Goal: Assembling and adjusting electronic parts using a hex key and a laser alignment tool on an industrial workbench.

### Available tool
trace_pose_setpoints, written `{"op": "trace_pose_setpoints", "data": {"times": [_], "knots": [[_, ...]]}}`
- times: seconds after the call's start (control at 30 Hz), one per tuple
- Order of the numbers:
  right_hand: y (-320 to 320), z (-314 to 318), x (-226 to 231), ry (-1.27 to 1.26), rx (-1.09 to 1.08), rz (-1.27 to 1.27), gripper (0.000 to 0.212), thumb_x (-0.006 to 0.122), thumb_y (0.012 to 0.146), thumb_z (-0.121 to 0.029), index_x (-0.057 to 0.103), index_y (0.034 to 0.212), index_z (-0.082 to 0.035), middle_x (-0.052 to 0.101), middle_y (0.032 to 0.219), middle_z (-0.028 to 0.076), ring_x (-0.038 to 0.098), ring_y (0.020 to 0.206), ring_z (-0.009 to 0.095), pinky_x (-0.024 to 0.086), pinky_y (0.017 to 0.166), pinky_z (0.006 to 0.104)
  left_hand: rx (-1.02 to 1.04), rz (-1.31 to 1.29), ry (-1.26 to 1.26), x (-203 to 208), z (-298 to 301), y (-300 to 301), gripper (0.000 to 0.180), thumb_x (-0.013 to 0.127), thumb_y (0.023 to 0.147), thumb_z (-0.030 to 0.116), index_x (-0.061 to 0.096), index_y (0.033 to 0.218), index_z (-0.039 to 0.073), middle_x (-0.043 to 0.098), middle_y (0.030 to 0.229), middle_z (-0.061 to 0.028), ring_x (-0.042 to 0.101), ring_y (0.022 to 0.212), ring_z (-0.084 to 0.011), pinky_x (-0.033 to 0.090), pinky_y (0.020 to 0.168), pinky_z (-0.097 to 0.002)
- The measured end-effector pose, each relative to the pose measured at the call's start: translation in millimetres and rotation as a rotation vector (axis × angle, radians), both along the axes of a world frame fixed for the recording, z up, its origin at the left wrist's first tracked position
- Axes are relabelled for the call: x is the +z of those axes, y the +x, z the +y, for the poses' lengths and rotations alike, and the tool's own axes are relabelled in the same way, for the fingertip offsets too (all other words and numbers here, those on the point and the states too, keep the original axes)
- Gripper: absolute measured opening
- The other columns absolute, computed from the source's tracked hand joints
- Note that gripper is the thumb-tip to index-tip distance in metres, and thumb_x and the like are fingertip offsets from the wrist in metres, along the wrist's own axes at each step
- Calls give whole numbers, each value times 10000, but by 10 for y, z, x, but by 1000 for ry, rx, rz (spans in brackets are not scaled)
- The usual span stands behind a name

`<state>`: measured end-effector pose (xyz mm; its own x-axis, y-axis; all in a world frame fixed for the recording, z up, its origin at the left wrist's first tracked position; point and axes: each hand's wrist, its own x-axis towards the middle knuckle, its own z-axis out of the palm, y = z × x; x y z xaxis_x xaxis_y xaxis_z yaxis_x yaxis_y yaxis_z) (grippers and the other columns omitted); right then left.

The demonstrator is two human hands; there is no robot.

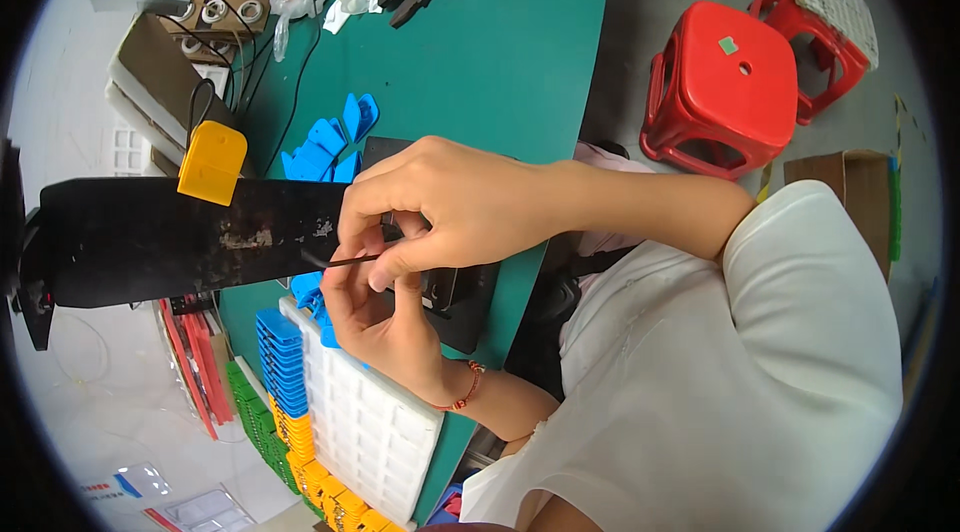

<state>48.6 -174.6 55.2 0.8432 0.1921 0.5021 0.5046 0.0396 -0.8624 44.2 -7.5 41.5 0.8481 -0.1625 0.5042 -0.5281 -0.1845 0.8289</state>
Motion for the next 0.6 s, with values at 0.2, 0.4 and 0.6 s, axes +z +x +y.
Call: {"op": "trace_pose_setpoints", "data": {"times": [0.2, 0.4, 0.6], "knots": [[32, -31, -61, -11, 37, -123, 188, 688, 785, -90, 656, 967, -56, 600, 836, 36, 519, 571, 91, 383, 471, 224, 8, 36, 36, 78, -25, -29, 418, 690, 755, -50, 523, 1138, -34, 623, 1016, -125, 641, 836, -176, 469, 795, -252], [20, -39, -34, -6, 54, 42, 142, 709, 765, -95, 636, 877, -48, 583, 823, 24, 490, 519, 64, 360, 448, 209, 6, -1, 58, 45, -9, -17, 459, 704, 723, -55, 525, 1145, -30, 617, 1001, -104, 615, 889, -165, 458, 820, -265], [2, -35, -28, -4, 45, 17, 160, 714, 762, -98, 646, 900, -54, 598, 825, 27, 498, 525, 72, 367, 452, 211, 12, 66, 23, 37, -11, -29, 474, 701, 713, -64, 520, 1150, -33, 612, 1033, -113, 612, 887, -159, 458, 821, -269]]}}
